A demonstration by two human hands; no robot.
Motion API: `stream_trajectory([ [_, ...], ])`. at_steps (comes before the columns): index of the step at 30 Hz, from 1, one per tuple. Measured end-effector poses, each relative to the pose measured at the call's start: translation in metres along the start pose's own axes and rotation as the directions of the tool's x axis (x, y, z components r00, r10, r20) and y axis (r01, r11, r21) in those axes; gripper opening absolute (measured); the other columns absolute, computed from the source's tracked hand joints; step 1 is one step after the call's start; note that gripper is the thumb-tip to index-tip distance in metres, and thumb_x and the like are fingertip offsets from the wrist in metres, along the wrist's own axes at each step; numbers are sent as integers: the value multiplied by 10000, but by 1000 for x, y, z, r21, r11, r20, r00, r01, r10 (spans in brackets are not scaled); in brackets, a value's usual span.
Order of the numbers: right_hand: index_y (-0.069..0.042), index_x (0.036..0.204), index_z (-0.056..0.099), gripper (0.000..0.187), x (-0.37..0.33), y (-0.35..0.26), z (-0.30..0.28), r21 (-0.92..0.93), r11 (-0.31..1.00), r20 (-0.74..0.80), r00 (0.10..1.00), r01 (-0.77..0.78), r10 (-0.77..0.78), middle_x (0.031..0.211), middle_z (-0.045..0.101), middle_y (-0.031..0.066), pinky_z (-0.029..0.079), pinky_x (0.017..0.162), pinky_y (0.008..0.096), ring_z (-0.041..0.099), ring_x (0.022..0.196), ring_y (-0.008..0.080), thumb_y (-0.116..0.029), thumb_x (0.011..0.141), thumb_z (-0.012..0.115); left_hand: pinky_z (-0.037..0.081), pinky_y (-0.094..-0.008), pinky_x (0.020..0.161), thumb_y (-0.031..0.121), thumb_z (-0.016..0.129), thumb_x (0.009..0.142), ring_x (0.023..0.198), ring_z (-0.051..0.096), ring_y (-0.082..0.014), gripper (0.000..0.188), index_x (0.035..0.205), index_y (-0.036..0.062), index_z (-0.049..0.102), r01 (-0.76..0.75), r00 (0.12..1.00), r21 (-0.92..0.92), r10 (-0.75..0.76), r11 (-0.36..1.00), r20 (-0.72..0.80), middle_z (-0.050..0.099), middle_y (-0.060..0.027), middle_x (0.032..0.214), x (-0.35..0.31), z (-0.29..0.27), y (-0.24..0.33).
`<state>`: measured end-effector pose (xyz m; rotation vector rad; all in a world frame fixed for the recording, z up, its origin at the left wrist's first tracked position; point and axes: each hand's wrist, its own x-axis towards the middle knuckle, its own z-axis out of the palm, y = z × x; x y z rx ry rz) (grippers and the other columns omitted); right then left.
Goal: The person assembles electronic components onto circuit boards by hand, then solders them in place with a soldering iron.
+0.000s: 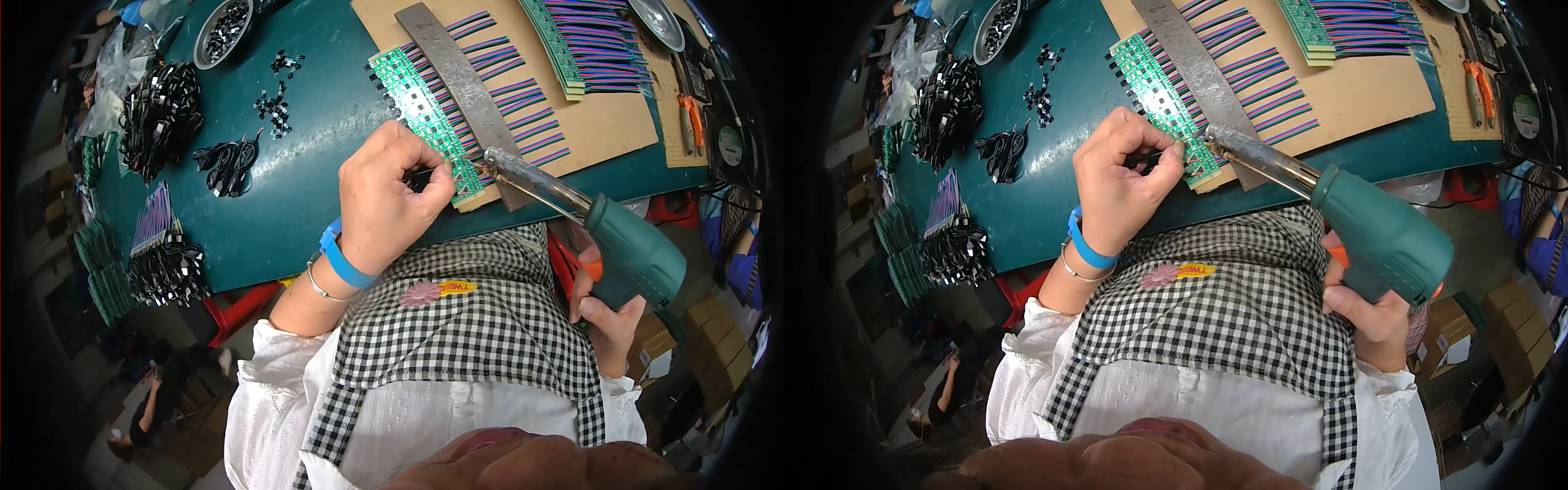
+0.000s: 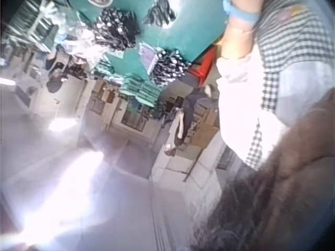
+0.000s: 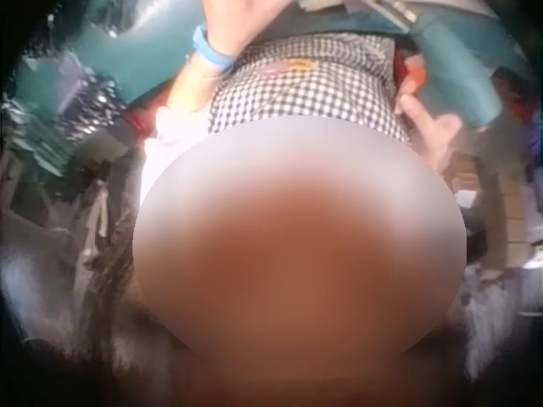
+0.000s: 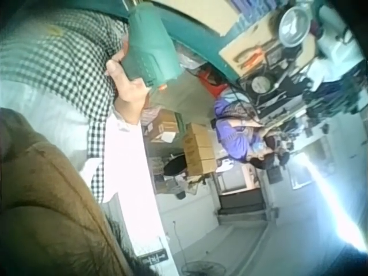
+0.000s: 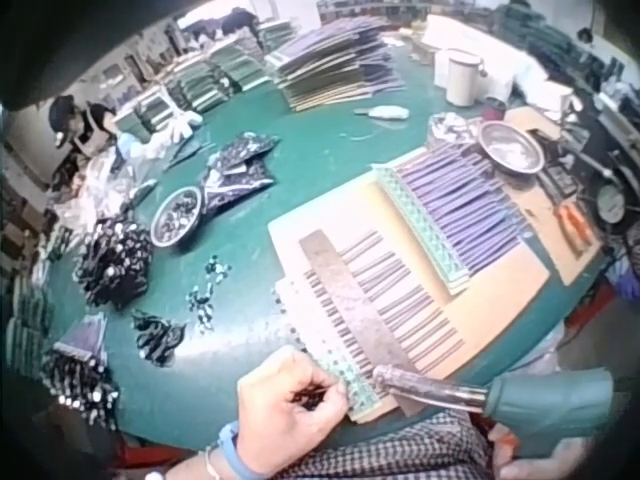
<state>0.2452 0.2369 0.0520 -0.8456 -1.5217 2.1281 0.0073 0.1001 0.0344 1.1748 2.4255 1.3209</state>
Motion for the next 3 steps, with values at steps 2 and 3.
stream_trajectory([
  [2, 118, 1172, 440, 535, -2, 6, -14, 45, 999, 153, 988, -19, 12, 1046, 557, 232, 459, 468, 240, 565, 553, 170, 42, 692, 666, 430, -261, 473, -14, 679, 635, 520, 537, -141, 108, 659, 33, 585, 4, 1000, 12, -4, 1000, 2, 527, -54, 651, 0, -1, 0],
  [3, 117, 1174, 442, 528, -3, 5, -12, 25, 999, 136, 990, -30, 27, 1056, 555, 233, 463, 471, 243, 570, 563, 167, 25, 704, 665, 432, -264, 474, -10, 681, 636, 521, 541, -140, 107, 659, 34, 586, 4, 1000, 21, -5, 1000, 11, 529, -54, 652, 1, -1, 0],
])
